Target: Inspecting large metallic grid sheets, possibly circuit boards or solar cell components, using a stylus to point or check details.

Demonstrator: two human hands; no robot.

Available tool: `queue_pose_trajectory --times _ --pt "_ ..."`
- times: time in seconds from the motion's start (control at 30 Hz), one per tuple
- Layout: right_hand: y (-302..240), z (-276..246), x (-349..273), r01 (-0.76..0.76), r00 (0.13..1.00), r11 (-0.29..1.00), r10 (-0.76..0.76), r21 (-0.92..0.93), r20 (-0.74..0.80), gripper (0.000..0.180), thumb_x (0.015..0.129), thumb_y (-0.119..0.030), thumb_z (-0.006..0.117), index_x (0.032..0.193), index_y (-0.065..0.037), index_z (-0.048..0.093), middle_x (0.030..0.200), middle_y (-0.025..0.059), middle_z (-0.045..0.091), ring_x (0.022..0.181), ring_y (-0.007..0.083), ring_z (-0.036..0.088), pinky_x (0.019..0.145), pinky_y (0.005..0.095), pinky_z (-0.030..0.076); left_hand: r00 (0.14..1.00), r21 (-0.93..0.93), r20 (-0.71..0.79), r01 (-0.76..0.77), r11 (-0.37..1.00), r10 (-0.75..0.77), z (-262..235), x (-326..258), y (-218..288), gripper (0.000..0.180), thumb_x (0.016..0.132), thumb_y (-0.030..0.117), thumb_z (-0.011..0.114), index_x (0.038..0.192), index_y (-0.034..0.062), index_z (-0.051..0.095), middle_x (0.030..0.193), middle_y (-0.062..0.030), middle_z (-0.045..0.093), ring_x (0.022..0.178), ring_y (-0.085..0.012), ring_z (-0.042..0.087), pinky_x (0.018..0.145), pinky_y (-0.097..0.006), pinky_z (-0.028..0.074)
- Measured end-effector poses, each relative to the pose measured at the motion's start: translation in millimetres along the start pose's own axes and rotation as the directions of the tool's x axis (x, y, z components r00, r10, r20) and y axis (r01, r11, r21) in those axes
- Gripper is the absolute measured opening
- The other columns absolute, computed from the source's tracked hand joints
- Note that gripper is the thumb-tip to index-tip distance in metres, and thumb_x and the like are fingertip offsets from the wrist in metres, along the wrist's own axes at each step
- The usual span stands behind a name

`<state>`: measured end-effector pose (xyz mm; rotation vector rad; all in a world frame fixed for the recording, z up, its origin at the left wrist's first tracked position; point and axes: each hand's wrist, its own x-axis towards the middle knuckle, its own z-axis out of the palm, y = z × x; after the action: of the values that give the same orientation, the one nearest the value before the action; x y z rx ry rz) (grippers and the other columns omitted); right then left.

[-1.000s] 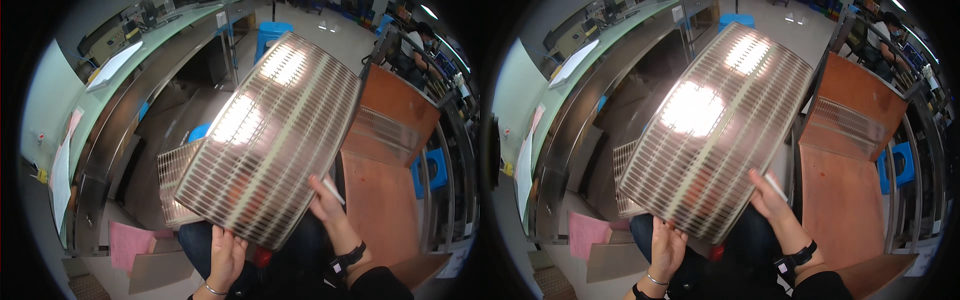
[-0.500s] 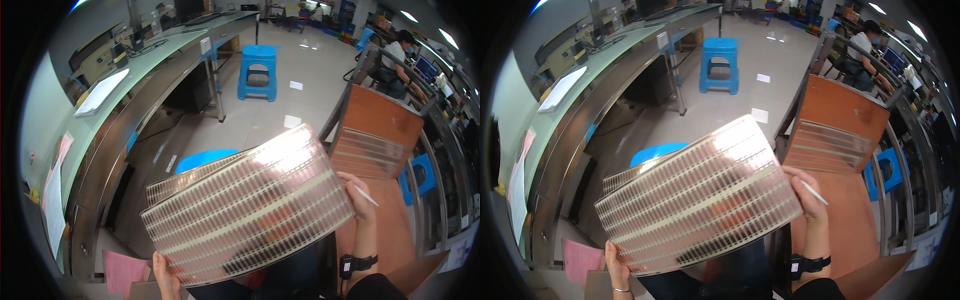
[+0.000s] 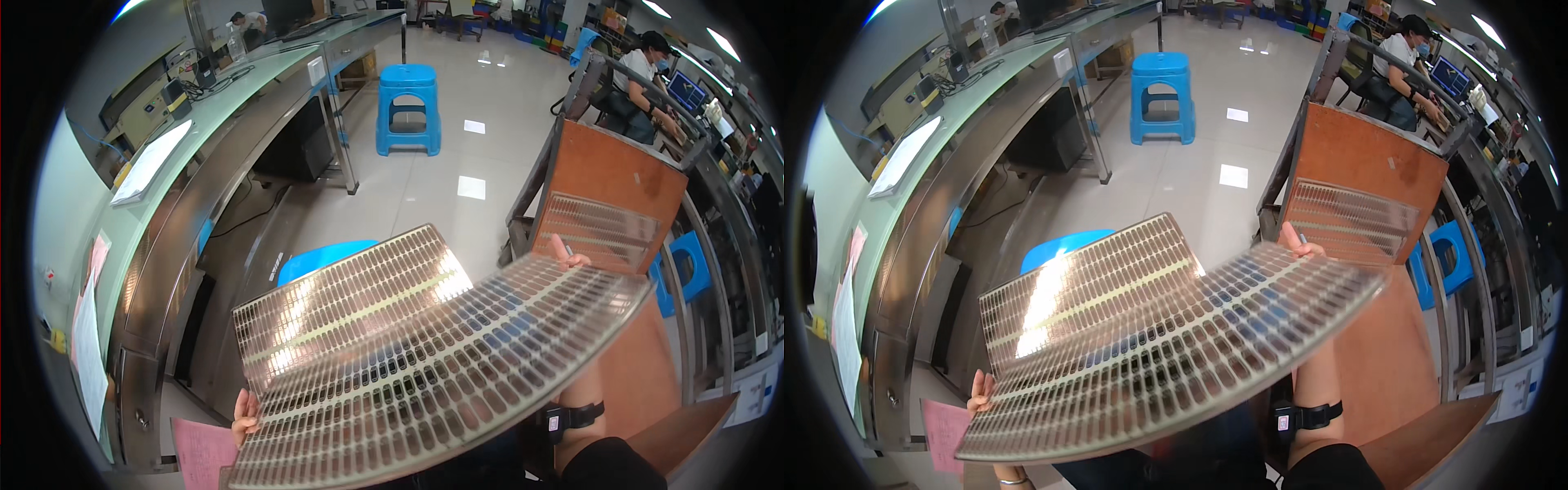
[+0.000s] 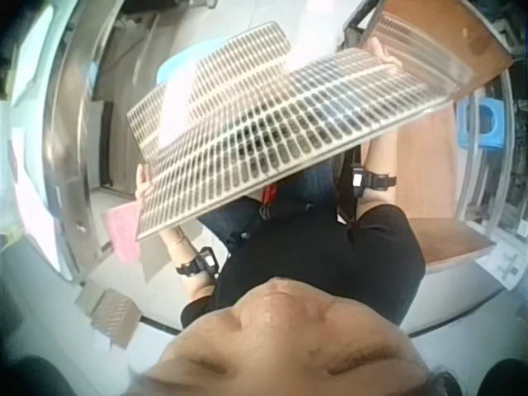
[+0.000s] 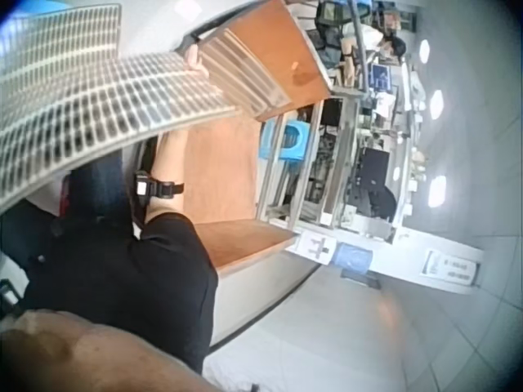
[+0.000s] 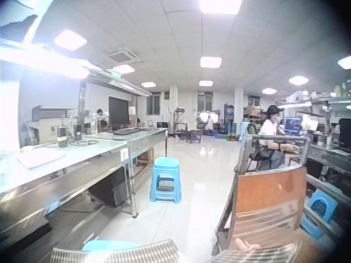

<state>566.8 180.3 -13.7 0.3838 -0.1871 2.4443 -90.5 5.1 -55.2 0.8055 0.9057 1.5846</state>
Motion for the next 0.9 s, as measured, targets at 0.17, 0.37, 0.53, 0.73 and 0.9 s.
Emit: queue_pose_trajectory --times 0.17,0.37,0.53,0.73,0.9 --pt "0 -17 -5 0.168 0.967 0.879 -0.235 -0.446 -0.099 0.054 0.079 -0.008 0.037 0.134 -0.008 0.037 0.131 0.0166 0.044 0.117 0.0307 0.048 0.100 0.0479 0.041 0.945 -0.417 -0.231 0.118 0.901 -0.231 149 -8 14 0.057 0.081 0.007 0.050 0.136 0.0102 0.034 0.133 -0.0162 0.043 0.116 -0.0260 0.049 0.092 -0.035 0.049" --pt "47 -7 -8 0.449 0.866 0.795 -0.499 -0.408 -0.021 0.047 0.089 -0.023 0.040 0.133 -0.008 0.038 0.133 0.0157 0.043 0.122 0.0295 0.043 0.101 0.0472 0.037 0.969 -0.114 -0.205 0.117 0.987 -0.138 151 -16 12 0.043 0.097 0.020 0.034 0.138 0.0103 0.028 0.131 -0.0132 0.044 0.114 -0.0247 0.050 0.095 -0.038 0.047" --pt "138 -44 4 0.661 0.745 0.721 -0.664 -0.209 0.066 0.048 0.091 -0.033 0.039 0.132 -0.007 0.040 0.132 0.0155 0.044 0.122 0.0291 0.043 0.101 0.0460 0.037 0.926 -0.185 -0.159 0.312 0.932 -0.342 177 -12 -9 0.040 0.097 0.017 0.037 0.135 0.0092 0.030 0.126 -0.0136 0.048 0.108 -0.0260 0.055 0.087 -0.041 0.052" --pt "200 25 80 0.594 0.583 0.574 -0.790 -0.564 -0.190 0.055 0.092 -0.044 0.039 0.134 -0.009 0.031 0.124 0.0163 0.047 0.114 0.0307 0.047 0.091 0.0468 0.043 0.961 -0.321 -0.092 0.218 0.922 -0.259 226 10 -45 0.042 0.093 0.011 0.045 0.133 0.0139 0.032 0.121 -0.0095 0.051 0.105 -0.0231 0.056 0.085 -0.041 0.052" --pt "164 44 52 0.574 0.200 0.265 -0.963 -0.775 -0.180 0.044 0.090 -0.009 0.044 0.132 -0.010 0.031 0.117 0.0124 0.050 0.106 0.0228 0.052 0.089 0.0403 0.046 0.907 -0.384 0.351 0.367 0.848 -0.233 282 8 -77 0.043 0.090 0.010 0.053 0.130 0.0116 0.036 0.111 -0.0112 0.057 0.097 -0.0198 0.060 0.078 -0.036 0.054"
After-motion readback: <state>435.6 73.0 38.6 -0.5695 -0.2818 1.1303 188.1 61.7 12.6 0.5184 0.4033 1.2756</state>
